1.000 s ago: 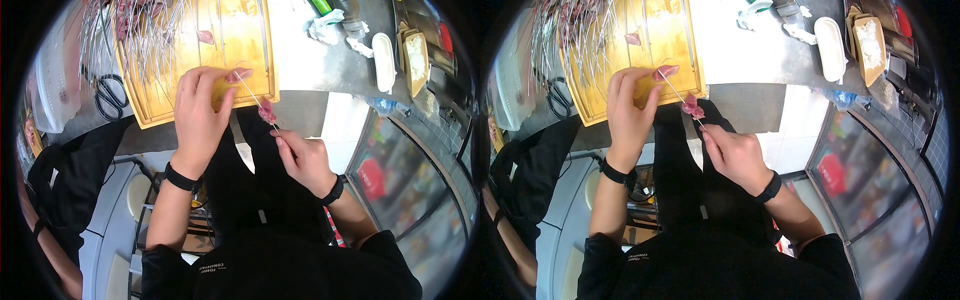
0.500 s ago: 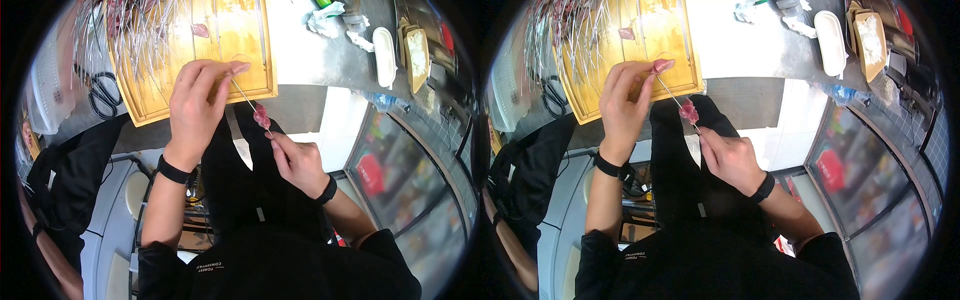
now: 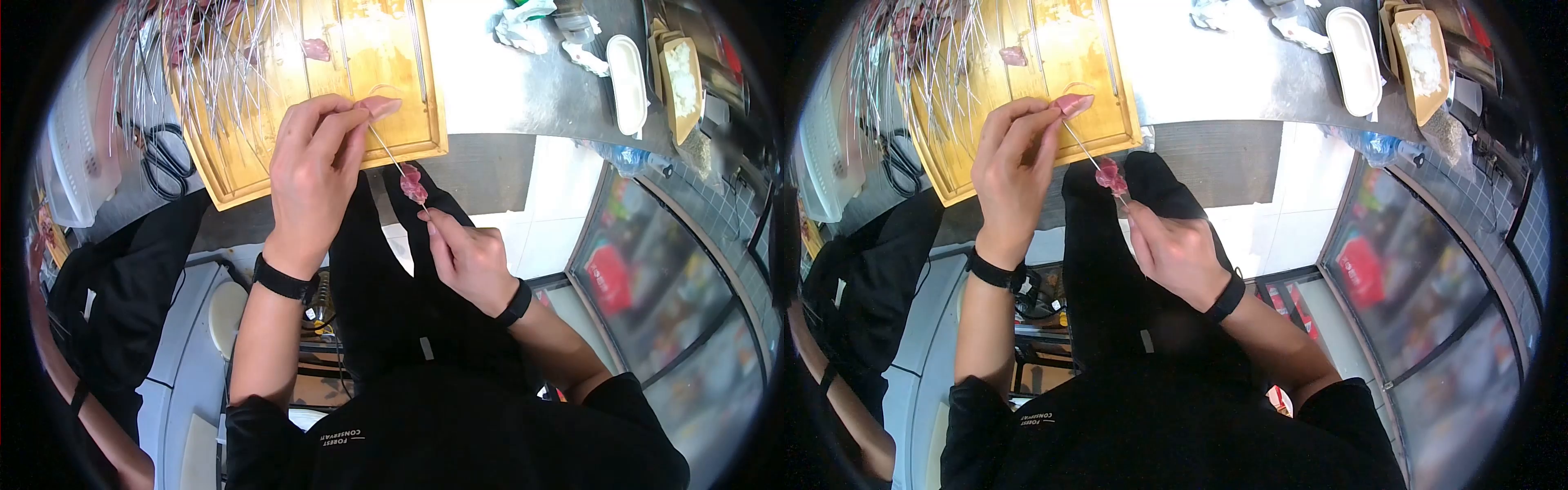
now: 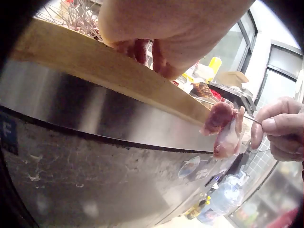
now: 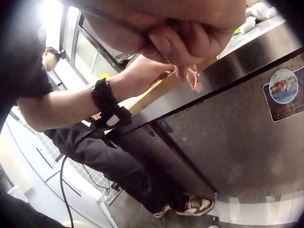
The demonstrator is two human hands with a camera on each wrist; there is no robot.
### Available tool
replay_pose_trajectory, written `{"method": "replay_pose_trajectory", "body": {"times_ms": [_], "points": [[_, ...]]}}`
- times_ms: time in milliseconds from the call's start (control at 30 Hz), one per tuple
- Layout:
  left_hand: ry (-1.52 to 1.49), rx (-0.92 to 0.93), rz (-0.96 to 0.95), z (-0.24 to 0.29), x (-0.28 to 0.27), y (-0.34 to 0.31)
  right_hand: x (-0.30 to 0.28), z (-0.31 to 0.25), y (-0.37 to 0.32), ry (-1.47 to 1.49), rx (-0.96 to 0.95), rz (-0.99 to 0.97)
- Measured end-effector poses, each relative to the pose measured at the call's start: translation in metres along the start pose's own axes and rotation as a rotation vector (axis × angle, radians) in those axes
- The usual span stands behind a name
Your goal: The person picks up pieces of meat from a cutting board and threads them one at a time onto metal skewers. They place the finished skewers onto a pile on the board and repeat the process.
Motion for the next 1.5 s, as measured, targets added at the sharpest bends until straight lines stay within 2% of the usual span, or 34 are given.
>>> {"method": "replay_pose_trajectory", "body": {"times_ms": [200, 933, 1133, 1267, 1333, 1500], "points": [[-0.029, -0.111, 0.006, 0.000, 0.003, -0.002, 0.002, -0.001, 0.005, -0.012, -0.019, 0.010], [-0.057, -0.168, 0.101, -0.002, 0.009, -0.007, 0.026, -0.016, 0.025, 0.012, 0.013, 0.125], [-0.079, -0.166, 0.095, -0.002, 0.008, -0.007, 0.025, -0.021, 0.040, -0.045, 0.037, 0.075], [-0.178, -0.226, 0.096, 0.003, -0.005, -0.001, 0.022, -0.018, 0.041, -0.016, -0.010, 0.109], [-0.217, -0.235, 0.109, 0.004, -0.019, -0.006, 0.008, -0.018, 0.038, 0.207, 0.036, 0.107], [-0.366, -0.485, 0.075, -0.008, -0.050, -0.035, -0.036, -0.027, 0.042, 0.207, 0.048, 0.125]]}}
Point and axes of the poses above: each hand's wrist, its own y-axis towards the middle knuckle, its own x-axis out of the palm, z = x × y, the point moved 3 cm from there along y, towards the middle knuckle, and after that the axes turned 2 degrees about -y, right-handed, at the moved point
